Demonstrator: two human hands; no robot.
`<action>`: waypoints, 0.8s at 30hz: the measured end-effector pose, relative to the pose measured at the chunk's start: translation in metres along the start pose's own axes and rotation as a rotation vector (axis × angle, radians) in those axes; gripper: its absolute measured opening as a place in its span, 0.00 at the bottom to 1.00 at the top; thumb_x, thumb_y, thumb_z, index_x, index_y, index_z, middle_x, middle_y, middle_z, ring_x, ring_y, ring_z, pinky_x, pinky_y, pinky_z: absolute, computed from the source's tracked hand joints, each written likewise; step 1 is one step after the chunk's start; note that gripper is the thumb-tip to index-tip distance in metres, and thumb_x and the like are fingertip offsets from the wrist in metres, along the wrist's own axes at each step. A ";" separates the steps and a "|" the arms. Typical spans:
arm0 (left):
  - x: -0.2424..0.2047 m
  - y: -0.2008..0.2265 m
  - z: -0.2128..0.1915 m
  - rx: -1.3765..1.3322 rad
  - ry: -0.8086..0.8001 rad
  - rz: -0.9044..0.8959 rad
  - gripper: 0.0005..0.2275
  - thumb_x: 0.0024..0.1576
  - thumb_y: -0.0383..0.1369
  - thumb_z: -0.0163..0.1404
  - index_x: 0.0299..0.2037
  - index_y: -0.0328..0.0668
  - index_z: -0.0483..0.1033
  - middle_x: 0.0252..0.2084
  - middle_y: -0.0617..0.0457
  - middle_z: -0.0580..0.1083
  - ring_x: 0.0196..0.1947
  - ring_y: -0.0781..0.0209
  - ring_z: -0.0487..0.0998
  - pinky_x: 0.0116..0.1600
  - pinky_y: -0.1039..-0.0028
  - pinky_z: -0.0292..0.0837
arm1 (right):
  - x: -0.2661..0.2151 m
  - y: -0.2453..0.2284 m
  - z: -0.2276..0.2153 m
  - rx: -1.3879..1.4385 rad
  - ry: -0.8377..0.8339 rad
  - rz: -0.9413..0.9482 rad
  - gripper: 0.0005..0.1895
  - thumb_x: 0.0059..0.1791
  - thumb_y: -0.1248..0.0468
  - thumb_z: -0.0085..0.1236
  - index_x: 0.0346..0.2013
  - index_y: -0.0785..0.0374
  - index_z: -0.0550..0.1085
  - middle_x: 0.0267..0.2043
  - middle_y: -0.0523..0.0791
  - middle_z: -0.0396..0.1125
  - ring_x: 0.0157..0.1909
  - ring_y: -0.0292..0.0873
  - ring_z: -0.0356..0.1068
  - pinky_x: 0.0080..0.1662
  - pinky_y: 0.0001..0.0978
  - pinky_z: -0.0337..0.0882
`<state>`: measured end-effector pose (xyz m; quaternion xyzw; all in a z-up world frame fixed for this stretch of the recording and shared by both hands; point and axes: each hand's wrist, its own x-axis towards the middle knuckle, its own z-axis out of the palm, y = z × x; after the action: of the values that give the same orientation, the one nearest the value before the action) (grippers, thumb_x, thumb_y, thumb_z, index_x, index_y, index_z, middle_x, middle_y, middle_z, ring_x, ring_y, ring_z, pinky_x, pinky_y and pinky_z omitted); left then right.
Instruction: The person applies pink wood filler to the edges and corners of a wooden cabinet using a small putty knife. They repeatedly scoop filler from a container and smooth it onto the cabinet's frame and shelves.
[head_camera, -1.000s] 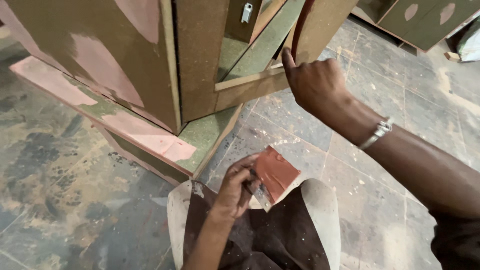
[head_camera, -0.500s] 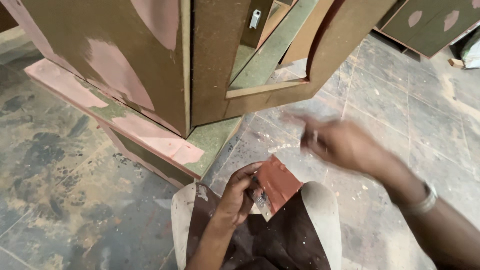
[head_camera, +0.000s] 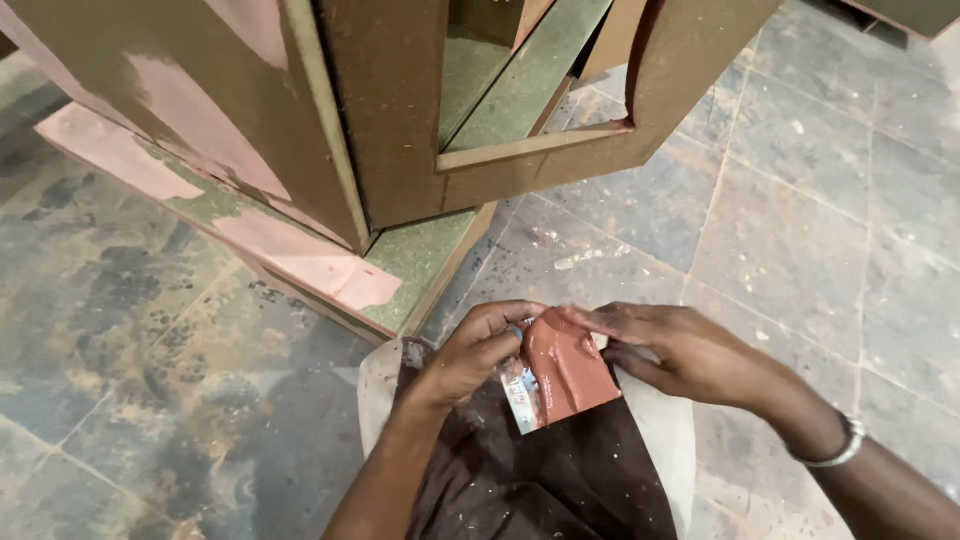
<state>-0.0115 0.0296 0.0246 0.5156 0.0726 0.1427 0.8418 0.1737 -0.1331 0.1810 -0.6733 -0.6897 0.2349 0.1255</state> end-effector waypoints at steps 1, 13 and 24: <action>-0.001 0.001 -0.004 0.022 0.004 -0.015 0.18 0.61 0.24 0.44 0.61 0.25 0.73 0.42 0.51 0.76 0.33 0.71 0.73 0.37 0.80 0.69 | 0.003 0.002 0.008 0.045 -0.001 -0.009 0.36 0.49 0.64 0.56 0.72 0.40 0.60 0.56 0.40 0.73 0.47 0.46 0.77 0.52 0.42 0.78; -0.038 -0.008 -0.019 -0.171 0.506 0.099 0.19 0.56 0.20 0.42 0.58 0.25 0.73 0.48 0.47 0.77 0.39 0.64 0.76 0.47 0.75 0.72 | 0.021 0.055 0.015 0.662 0.034 -0.380 0.30 0.54 0.70 0.49 0.73 0.58 0.63 0.58 0.48 0.77 0.42 0.41 0.81 0.44 0.33 0.81; -0.064 -0.011 -0.013 -0.164 0.464 0.031 0.22 0.53 0.19 0.42 0.59 0.21 0.75 0.47 0.41 0.77 0.38 0.62 0.75 0.45 0.75 0.71 | 0.084 0.007 -0.009 -0.369 0.569 0.219 0.44 0.54 0.56 0.57 0.78 0.53 0.42 0.22 0.47 0.73 0.21 0.49 0.72 0.30 0.43 0.72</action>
<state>-0.0743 0.0157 0.0072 0.3999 0.2441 0.2755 0.8394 0.1793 -0.0490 0.1737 -0.7930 -0.5816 -0.0788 0.1629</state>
